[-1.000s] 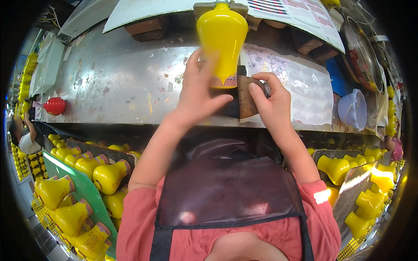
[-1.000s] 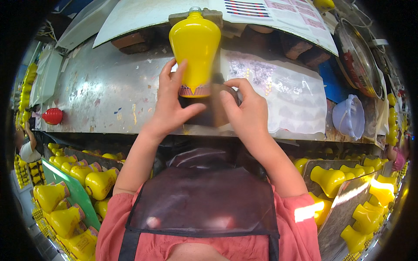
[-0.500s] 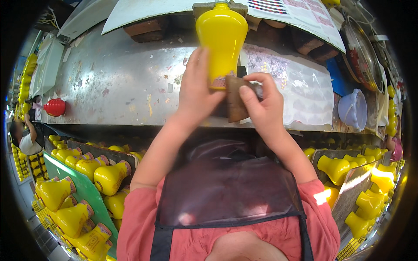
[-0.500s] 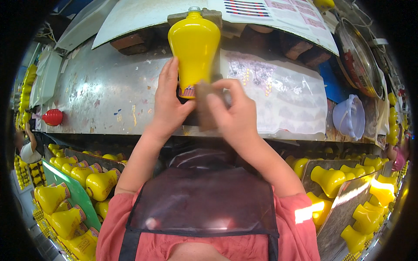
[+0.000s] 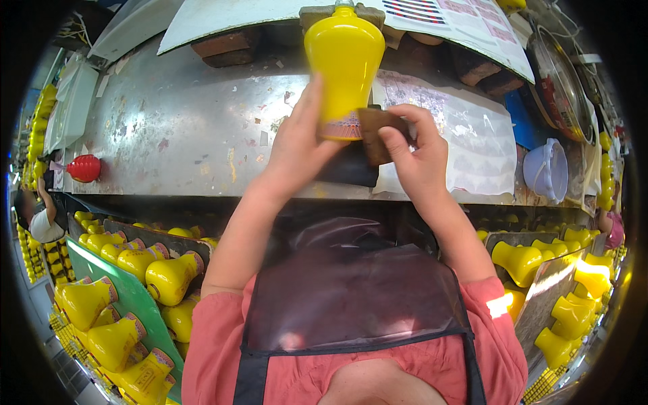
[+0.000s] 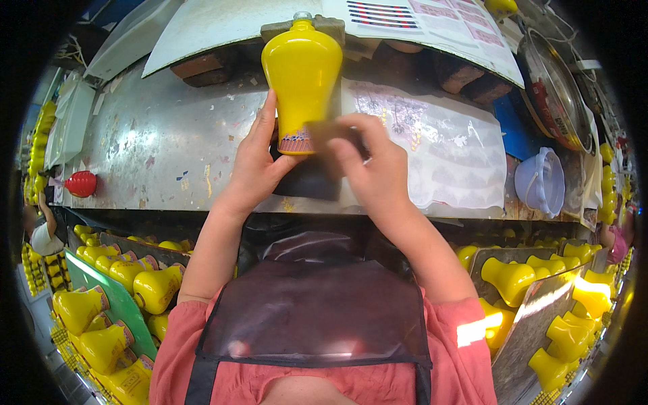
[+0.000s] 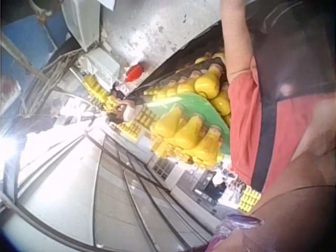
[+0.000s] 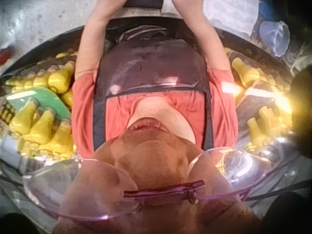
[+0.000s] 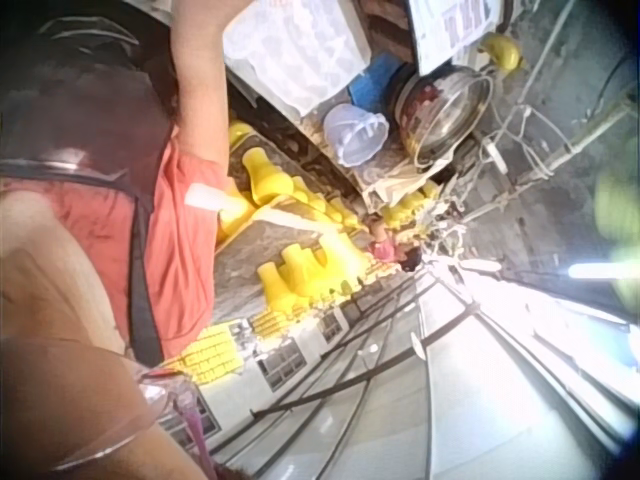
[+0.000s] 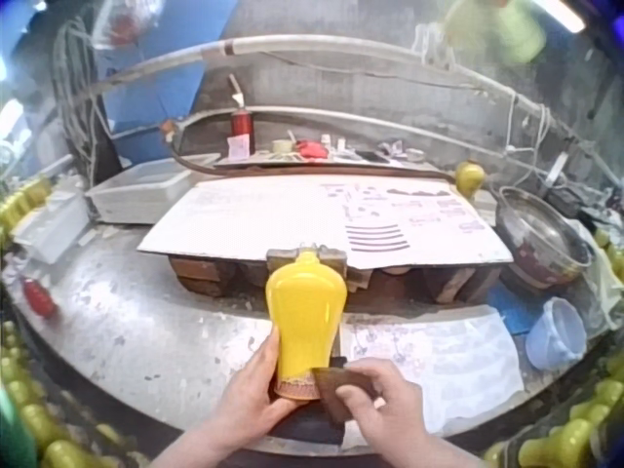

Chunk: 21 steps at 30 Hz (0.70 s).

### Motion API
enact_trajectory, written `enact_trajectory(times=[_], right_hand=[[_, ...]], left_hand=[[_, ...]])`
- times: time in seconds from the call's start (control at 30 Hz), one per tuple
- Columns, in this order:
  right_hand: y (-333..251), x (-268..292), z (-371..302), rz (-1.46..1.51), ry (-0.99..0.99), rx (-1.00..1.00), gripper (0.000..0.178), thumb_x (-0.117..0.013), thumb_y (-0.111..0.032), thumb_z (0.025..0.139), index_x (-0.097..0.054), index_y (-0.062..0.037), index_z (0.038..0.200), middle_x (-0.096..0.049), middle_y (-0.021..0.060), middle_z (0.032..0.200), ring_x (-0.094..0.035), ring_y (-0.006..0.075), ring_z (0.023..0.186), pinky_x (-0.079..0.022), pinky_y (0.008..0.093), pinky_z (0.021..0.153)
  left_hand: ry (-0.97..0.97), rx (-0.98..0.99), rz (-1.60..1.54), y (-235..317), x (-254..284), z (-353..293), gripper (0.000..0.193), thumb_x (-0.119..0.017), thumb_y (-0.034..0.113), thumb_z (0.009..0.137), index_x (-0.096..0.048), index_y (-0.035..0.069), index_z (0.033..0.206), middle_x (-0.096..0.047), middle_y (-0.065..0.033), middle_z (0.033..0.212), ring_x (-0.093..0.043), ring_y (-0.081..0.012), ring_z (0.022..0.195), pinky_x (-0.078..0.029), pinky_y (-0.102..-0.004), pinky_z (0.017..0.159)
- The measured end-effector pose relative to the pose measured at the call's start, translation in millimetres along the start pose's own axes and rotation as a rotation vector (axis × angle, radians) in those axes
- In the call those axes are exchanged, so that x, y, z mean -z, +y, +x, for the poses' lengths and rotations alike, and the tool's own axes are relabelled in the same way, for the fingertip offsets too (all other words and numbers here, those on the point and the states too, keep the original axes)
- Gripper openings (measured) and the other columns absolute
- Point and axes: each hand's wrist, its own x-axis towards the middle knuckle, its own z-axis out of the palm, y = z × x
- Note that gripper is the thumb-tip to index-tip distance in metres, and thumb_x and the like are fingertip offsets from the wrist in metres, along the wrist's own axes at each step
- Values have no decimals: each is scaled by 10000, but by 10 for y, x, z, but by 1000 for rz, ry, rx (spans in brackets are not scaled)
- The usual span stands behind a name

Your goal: The person applies a label to a yellow ceramic vase, smooths it, and then removes the plastic cap from the vase's neck. The person repeats this process with a second vase.

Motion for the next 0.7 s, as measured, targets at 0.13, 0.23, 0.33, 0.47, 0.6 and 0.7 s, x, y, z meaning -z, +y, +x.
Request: enact_trajectory(times=[0.13,0.23,0.33,0.47,0.6,0.7], right_hand=[[-184,30,416,-367,-155,302,266,-762,-133,891,-685,-123,1145,-701,131,925,-681,351,761,-553,420,659],[-244,34,591,-402,-101,281,285,-788,-107,883,-684,-81,1148,-740,126,1007,-724,321,865,-576,369,746],[-226,6,509,-155,-91,318,317,-825,-89,852,-681,-72,1134,-738,124,1006,-733,318,887,-581,347,779],[-131,-80,450,-245,-104,298,341,-836,-63,843,-680,-58,1146,-737,132,998,-739,296,861,-587,347,774],[-149,-70,499,-296,54,353,310,-831,-37,813,-712,-94,1093,-725,104,935,-714,291,792,-569,345,696],[-266,26,366,-394,-70,698,327,-831,-17,736,-742,-154,1018,-702,53,873,-679,255,735,-528,362,606]], left_hand=[[13,-64,88,36,12,-6,1008,-798,78,863,-173,30,1652,-478,-260,1546,-521,-392,1401,-446,-411,1131],[-32,-29,41,45,24,-2,986,-751,56,879,-137,14,1650,-453,-277,1557,-482,-432,1420,-431,-433,1142],[-76,31,46,46,35,-6,983,-717,36,882,-108,21,1654,-436,-280,1566,-488,-443,1408,-437,-434,1134],[-17,-76,99,36,11,2,980,-699,21,865,-112,26,1650,-470,-287,1522,-523,-470,1334,-470,-464,1078],[73,-49,68,25,-59,-10,969,-744,17,801,-230,32,1622,-553,-282,1427,-601,-484,1220,-526,-505,997],[140,-6,18,5,-126,-18,929,-804,64,774,-345,31,1581,-567,-265,1420,-589,-452,1268,-516,-485,1022]])
